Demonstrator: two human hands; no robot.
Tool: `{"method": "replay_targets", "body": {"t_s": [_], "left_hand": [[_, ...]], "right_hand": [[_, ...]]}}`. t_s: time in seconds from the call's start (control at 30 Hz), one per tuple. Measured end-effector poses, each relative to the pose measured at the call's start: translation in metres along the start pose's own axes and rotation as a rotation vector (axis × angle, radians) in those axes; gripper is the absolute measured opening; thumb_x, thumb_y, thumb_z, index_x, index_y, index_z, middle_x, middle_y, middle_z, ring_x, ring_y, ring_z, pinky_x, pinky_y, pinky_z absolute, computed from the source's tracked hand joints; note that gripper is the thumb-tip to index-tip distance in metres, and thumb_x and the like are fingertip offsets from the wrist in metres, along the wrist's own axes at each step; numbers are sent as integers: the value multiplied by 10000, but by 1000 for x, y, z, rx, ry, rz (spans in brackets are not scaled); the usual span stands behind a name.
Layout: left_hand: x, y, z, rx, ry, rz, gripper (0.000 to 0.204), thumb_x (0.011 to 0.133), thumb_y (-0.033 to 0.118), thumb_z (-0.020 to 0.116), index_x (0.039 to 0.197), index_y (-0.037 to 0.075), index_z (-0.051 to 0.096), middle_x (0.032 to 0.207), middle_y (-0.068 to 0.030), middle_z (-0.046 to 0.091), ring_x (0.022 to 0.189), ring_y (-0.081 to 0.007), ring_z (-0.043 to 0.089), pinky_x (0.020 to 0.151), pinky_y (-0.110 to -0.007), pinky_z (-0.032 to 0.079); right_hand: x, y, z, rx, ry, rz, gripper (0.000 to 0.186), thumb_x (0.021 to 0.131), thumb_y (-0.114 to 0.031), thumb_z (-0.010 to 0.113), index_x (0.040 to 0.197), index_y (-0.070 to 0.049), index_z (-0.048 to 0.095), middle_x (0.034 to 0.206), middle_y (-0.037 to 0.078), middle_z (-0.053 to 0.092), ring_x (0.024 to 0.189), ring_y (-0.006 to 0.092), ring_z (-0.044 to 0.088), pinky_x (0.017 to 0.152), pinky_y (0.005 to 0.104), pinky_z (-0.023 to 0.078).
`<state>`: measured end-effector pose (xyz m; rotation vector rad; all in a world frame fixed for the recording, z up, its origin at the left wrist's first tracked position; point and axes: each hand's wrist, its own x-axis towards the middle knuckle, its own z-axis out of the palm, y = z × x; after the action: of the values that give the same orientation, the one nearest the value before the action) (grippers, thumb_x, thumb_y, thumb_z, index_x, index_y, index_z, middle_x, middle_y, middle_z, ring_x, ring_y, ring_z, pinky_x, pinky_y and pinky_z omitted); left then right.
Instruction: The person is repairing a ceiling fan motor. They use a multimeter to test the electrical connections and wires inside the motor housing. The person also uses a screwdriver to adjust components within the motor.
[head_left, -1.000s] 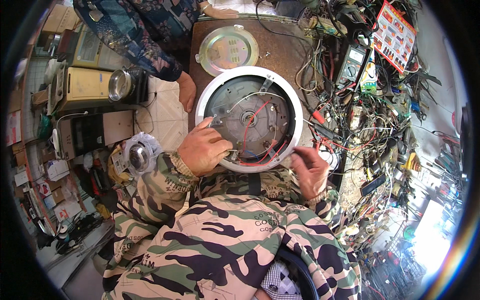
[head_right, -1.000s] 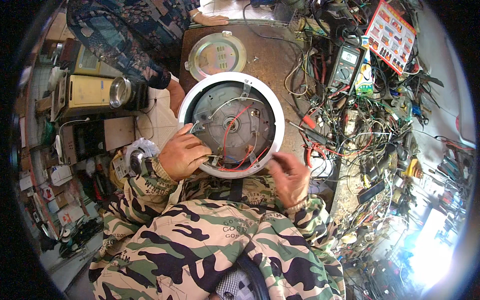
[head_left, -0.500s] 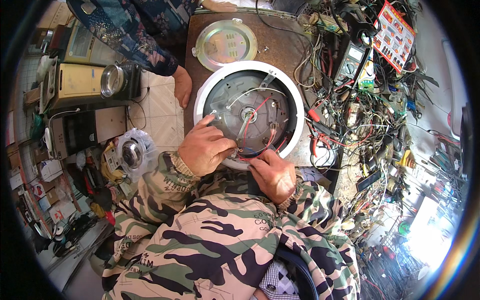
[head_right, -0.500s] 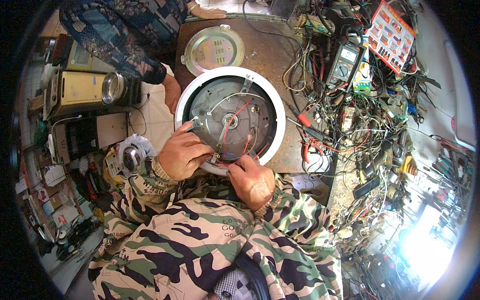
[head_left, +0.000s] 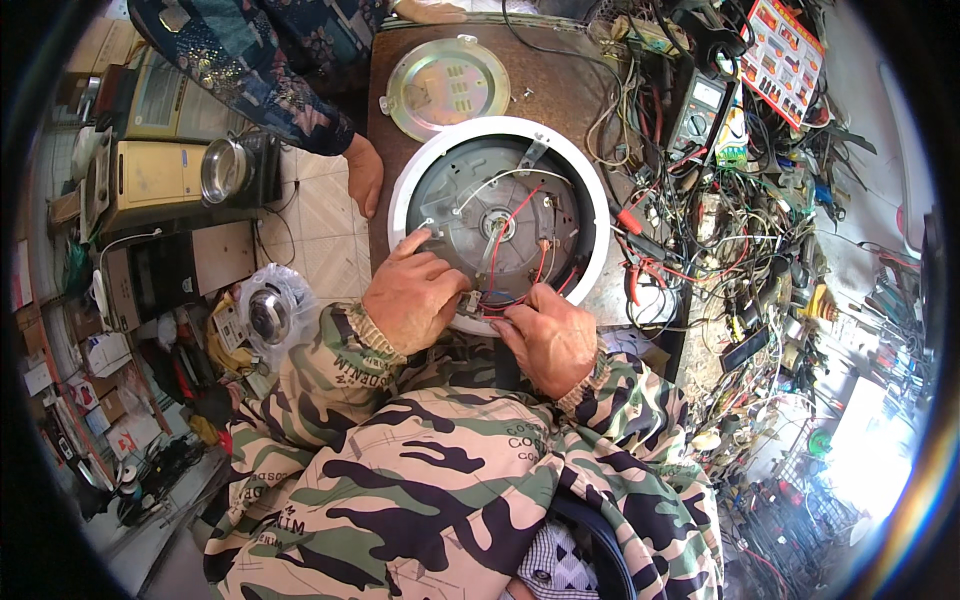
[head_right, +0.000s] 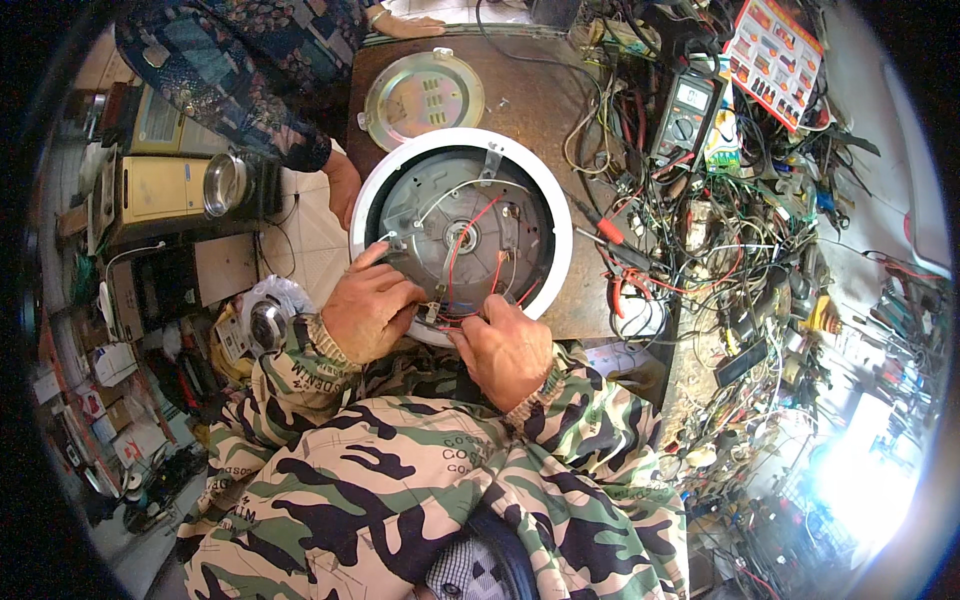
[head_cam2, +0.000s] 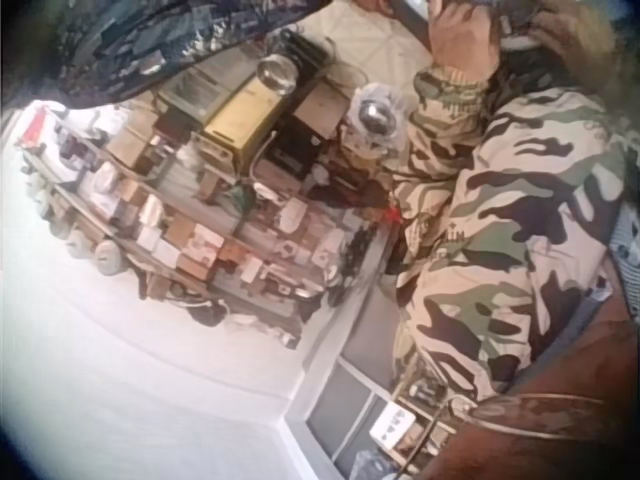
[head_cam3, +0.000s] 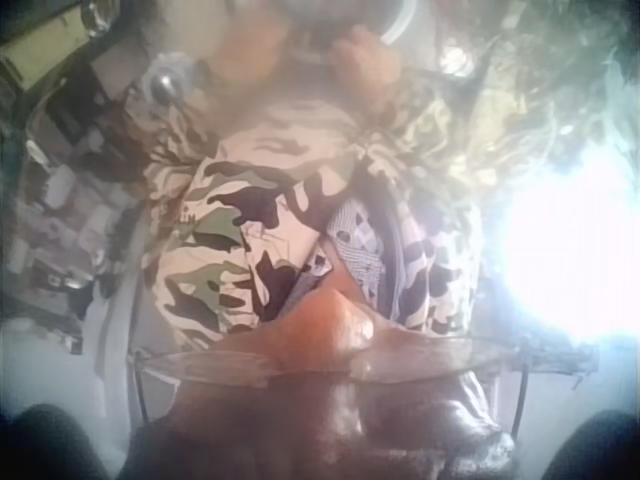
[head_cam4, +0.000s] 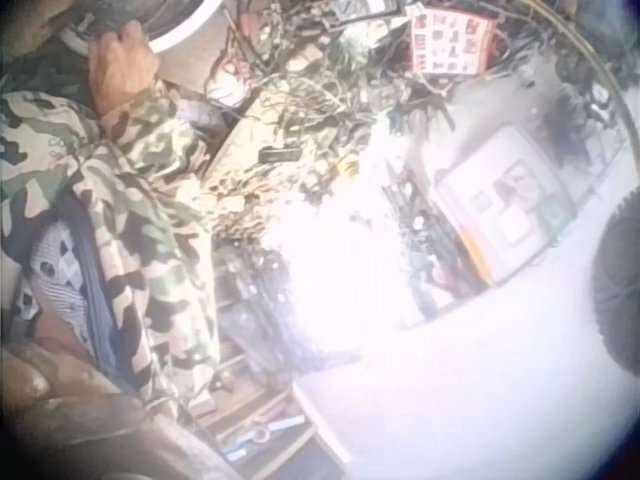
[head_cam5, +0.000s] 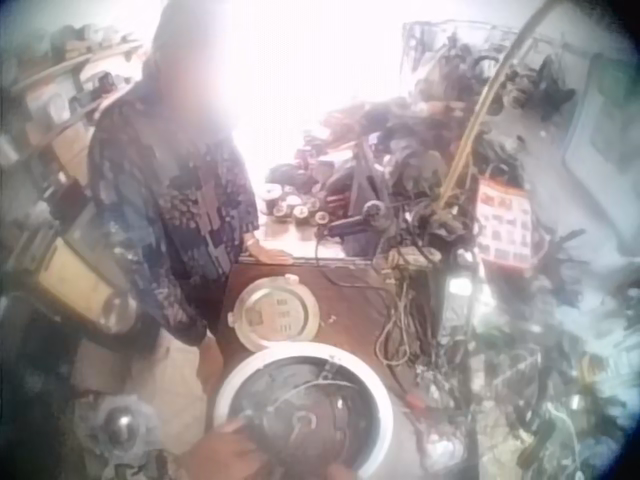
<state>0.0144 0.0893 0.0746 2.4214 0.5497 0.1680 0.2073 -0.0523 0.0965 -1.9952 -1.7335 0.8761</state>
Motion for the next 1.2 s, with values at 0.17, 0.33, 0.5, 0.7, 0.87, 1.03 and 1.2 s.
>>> {"method": "replay_targets", "body": {"t_s": [0.17,0.33,0.5,0.7,0.87,1.03,1.2], "left_hand": [[1,0,-1,-9,-5,6,223,771,38,737,985,87,700,839,-56,673,890,-269,668,1160,-518,362],[0,0,0,1,1,-4,191,778,43,739,963,84,707,839,-60,674,891,-272,667,1163,-511,364],[-1,-1,1,-11,13,-8,184,774,36,747,947,85,706,841,-62,679,892,-275,671,1160,-508,371],[1,1,-1,-46,35,-12,206,766,21,747,951,86,682,837,-64,680,889,-282,675,1141,-512,386],[1,2,0,-42,28,-30,213,763,30,748,956,89,680,843,-68,684,901,-287,678,1140,-514,382],[3,4,-2,-14,-6,-42,223,770,41,750,978,95,691,854,-71,691,914,-288,683,1144,-515,374],[3,5,-2,20,1,-12,228,794,56,753,1015,101,717,857,-69,697,913,-281,687,1137,-512,375]], "right_hand": [[-2,2,7,95,36,-43,130,885,-191,745,922,-79,691,793,112,592,717,335,683,600,443,538],[-1,-1,4,86,149,-80,105,853,-126,739,915,-77,669,861,118,608,718,342,668,611,449,537],[-2,-6,3,18,182,-124,116,819,-98,736,912,-71,670,913,114,619,850,331,639,693,455,533],[-2,-6,4,-94,227,-157,172,771,-83,778,931,-50,726,966,110,679,952,317,625,838,445,514],[5,3,10,-126,237,-177,145,785,-98,773,916,-61,722,882,91,669,899,305,623,859,434,475],[9,10,15,-87,184,-143,100,799,-123,772,845,-80,695,772,96,619,790,323,607,797,444,448],[14,14,15,-50,115,-106,98,809,-153,765,793,-87,694,754,101,629,778,333,623,800,445,453]]}}
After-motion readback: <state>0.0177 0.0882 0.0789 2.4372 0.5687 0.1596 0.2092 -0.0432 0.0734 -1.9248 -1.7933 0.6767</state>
